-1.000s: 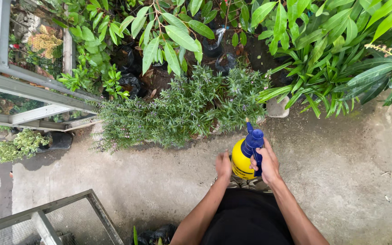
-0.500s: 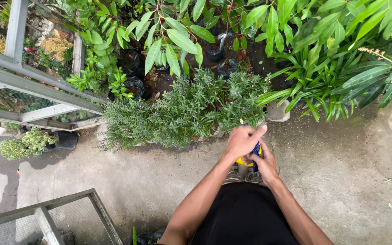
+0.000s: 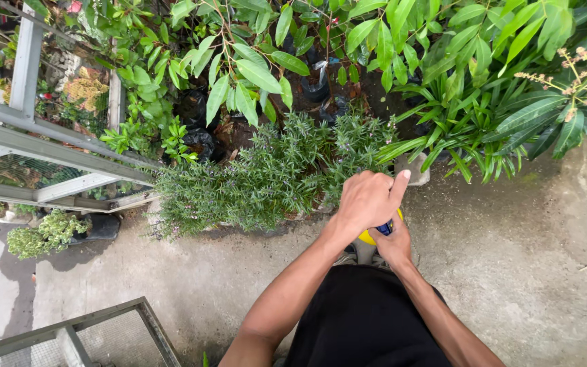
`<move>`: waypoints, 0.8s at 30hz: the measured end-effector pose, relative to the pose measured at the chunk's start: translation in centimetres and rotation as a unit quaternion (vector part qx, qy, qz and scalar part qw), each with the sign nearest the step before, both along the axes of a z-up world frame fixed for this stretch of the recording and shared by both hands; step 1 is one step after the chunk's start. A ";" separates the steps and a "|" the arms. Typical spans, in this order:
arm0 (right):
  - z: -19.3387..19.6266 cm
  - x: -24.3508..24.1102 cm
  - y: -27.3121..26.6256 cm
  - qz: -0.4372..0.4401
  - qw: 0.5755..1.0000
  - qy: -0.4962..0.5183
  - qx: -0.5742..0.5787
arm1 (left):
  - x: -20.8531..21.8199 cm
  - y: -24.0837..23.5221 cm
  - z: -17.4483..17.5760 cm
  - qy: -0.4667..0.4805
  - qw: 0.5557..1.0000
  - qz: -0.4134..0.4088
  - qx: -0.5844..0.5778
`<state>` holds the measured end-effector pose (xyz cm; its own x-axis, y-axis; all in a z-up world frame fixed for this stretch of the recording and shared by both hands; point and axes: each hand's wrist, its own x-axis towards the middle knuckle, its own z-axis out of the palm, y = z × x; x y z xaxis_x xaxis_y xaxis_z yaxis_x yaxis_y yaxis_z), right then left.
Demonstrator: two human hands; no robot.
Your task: The person uses a yellow and blue hand pump sprayer to mist water onto various potted plants arranged along a concrete path. The person walks along the path, systematically spraying the foliage of multiple plants.
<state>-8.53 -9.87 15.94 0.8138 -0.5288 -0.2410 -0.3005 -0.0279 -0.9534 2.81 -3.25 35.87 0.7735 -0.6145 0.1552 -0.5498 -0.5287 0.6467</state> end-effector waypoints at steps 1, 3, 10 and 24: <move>0.1 0.0 0.1 -0.005 1.000 -0.013 0.013 | 0.1 -0.2 -1.0 -0.011 1.000 -0.003 -0.002; 0.5 -0.1 -0.2 -0.011 0.999 -0.036 0.038 | 0.2 -1.0 -3.2 -0.033 0.999 -0.005 -0.008; 2.1 0.0 -0.3 0.007 1.000 -0.007 -0.002 | 0.0 -1.8 -8.3 -0.042 0.998 -0.013 0.035; 0.6 2.3 -1.2 -0.055 0.998 -0.016 0.024 | 2.4 -3.1 3.9 -0.008 0.999 -0.021 0.048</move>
<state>-6.28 -11.07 16.51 0.7593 -0.6034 -0.2437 -0.2690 0.0500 -0.9618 5.25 -6.37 39.79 0.7445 -0.6592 0.1057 -0.5823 -0.5636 0.5859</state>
